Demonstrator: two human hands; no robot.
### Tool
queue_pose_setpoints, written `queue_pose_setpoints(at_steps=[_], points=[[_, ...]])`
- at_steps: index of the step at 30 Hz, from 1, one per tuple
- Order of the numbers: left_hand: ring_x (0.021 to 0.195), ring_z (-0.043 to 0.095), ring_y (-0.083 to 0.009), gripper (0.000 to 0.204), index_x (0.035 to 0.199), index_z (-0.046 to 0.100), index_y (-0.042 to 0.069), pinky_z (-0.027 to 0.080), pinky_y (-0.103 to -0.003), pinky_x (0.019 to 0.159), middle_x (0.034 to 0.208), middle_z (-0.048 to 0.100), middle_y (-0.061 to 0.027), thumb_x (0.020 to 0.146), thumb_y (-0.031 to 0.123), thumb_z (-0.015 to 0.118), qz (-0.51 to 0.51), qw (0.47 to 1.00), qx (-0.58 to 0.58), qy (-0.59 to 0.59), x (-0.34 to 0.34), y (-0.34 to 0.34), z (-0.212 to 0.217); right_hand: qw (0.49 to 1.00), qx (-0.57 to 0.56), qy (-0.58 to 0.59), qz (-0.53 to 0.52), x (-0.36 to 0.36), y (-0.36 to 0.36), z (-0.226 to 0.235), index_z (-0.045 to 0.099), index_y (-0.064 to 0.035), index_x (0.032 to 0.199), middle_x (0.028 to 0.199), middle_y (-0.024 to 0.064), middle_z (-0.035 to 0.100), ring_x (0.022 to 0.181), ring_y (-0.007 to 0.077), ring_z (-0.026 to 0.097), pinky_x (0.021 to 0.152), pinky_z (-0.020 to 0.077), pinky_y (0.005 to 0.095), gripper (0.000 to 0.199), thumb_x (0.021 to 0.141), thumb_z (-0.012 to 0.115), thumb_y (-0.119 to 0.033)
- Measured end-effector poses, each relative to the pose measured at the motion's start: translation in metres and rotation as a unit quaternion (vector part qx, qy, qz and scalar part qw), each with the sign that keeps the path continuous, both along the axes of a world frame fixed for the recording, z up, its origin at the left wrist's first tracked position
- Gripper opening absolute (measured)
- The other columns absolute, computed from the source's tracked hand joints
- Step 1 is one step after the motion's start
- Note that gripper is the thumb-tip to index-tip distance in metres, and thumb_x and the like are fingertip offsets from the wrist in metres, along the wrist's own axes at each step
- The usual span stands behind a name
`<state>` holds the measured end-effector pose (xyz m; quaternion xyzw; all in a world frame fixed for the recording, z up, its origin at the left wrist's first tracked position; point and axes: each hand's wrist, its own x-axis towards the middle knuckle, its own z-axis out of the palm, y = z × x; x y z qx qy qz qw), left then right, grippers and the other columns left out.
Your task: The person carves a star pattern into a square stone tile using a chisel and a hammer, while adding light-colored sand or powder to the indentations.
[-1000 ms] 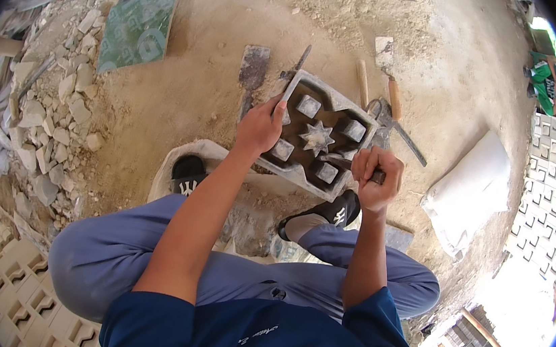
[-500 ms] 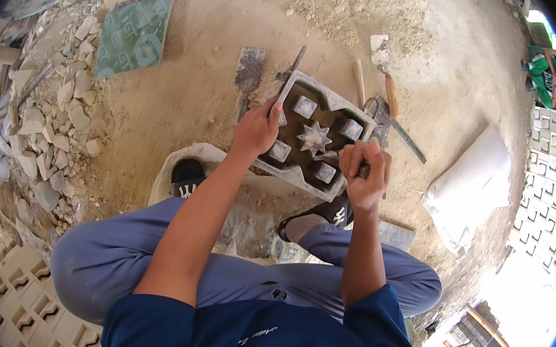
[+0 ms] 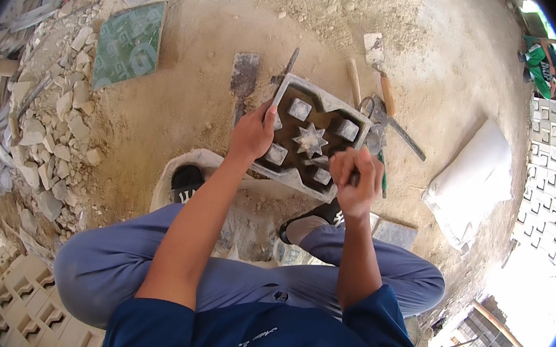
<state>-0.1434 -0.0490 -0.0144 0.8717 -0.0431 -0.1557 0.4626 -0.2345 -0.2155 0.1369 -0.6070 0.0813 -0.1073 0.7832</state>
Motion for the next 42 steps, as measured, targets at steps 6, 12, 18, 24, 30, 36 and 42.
queue_pose_setpoints(at_steps=[6, 12, 18, 24, 30, 36, 42], points=[[0.107, 0.060, -0.0464, 0.052, 0.133, 0.059, 0.015, 0.048, -0.052, 0.088, 0.113, 0.067, -0.0229, 0.104, 0.050, 0.033, 0.005, 1.000, -0.001, 0.009, 0.000, -0.002, 0.013, 0.993, 0.029, -0.099, -0.055, -0.029, 0.005, 0.025, 0.039, -0.0043, 0.055, 0.047, 0.0057, 0.035, 0.040, 0.0145, 0.029, 0.043, 0.0224, 0.0307, 0.059, 0.105, 0.037, -0.036], [0.108, 0.060, -0.0462, 0.054, 0.134, 0.059, 0.015, 0.048, -0.052, 0.088, 0.115, 0.067, -0.0224, 0.104, 0.051, 0.033, 0.006, 1.000, -0.004, 0.015, 0.001, -0.002, 0.016, 0.983, -0.017, -0.168, -0.066, -0.035, 0.018, 0.019, 0.040, -0.0049, 0.058, 0.047, 0.0057, 0.035, 0.041, 0.0142, 0.029, 0.043, 0.0226, 0.0307, 0.064, 0.106, 0.033, -0.047], [0.107, 0.060, -0.0463, 0.056, 0.134, 0.059, 0.017, 0.049, -0.052, 0.088, 0.113, 0.067, -0.0224, 0.103, 0.054, 0.031, 0.007, 1.000, 0.016, 0.015, 0.001, 0.000, 0.014, 0.982, 0.025, -0.177, -0.064, -0.023, 0.018, 0.050, 0.039, -0.0060, 0.064, 0.051, 0.0040, 0.036, 0.042, 0.0123, 0.028, 0.042, 0.0230, 0.0297, 0.061, 0.104, 0.040, -0.052], [0.106, 0.060, -0.0467, 0.052, 0.133, 0.060, 0.016, 0.049, -0.052, 0.086, 0.111, 0.068, -0.0231, 0.104, 0.050, 0.034, 0.009, 1.000, -0.005, 0.001, 0.000, -0.001, 0.013, 0.970, -0.028, -0.182, -0.158, -0.017, 0.023, 0.058, 0.043, -0.0066, 0.079, 0.064, 0.0028, 0.037, 0.052, 0.0126, 0.033, 0.050, 0.0310, 0.0285, 0.047, 0.105, 0.045, -0.046], [0.108, 0.061, -0.0430, 0.047, 0.133, 0.059, 0.021, 0.050, -0.052, 0.088, 0.116, 0.068, -0.0167, 0.103, 0.049, 0.035, 0.002, 1.000, -0.010, 0.006, 0.002, -0.001, 0.008, 0.967, -0.069, -0.167, -0.178, -0.026, 0.039, 0.045, 0.042, -0.0062, 0.083, 0.079, 0.0063, 0.041, 0.071, 0.0141, 0.038, 0.065, 0.0366, 0.0313, 0.038, 0.106, 0.047, -0.036], [0.109, 0.061, -0.0426, 0.048, 0.133, 0.060, 0.021, 0.050, -0.052, 0.089, 0.116, 0.067, -0.0181, 0.103, 0.049, 0.035, 0.012, 1.000, -0.008, -0.008, 0.001, 0.001, 0.005, 0.976, -0.091, -0.164, -0.115, -0.026, 0.053, 0.039, 0.043, -0.0057, 0.090, 0.085, 0.0100, 0.044, 0.075, 0.0153, 0.038, 0.070, 0.0372, 0.0327, 0.042, 0.105, 0.042, -0.045], [0.103, 0.062, -0.0442, 0.048, 0.131, 0.061, 0.020, 0.051, -0.053, 0.085, 0.110, 0.069, -0.0181, 0.104, 0.049, 0.034, 0.002, 1.000, -0.013, 0.015, 0.001, -0.003, 0.015, 0.972, -0.195, -0.116, 0.065, -0.026, 0.054, -0.039, 0.047, -0.0030, 0.095, 0.085, 0.0103, 0.048, 0.075, 0.0184, 0.043, 0.069, 0.0376, 0.0335, 0.042, 0.104, 0.045, -0.044]])
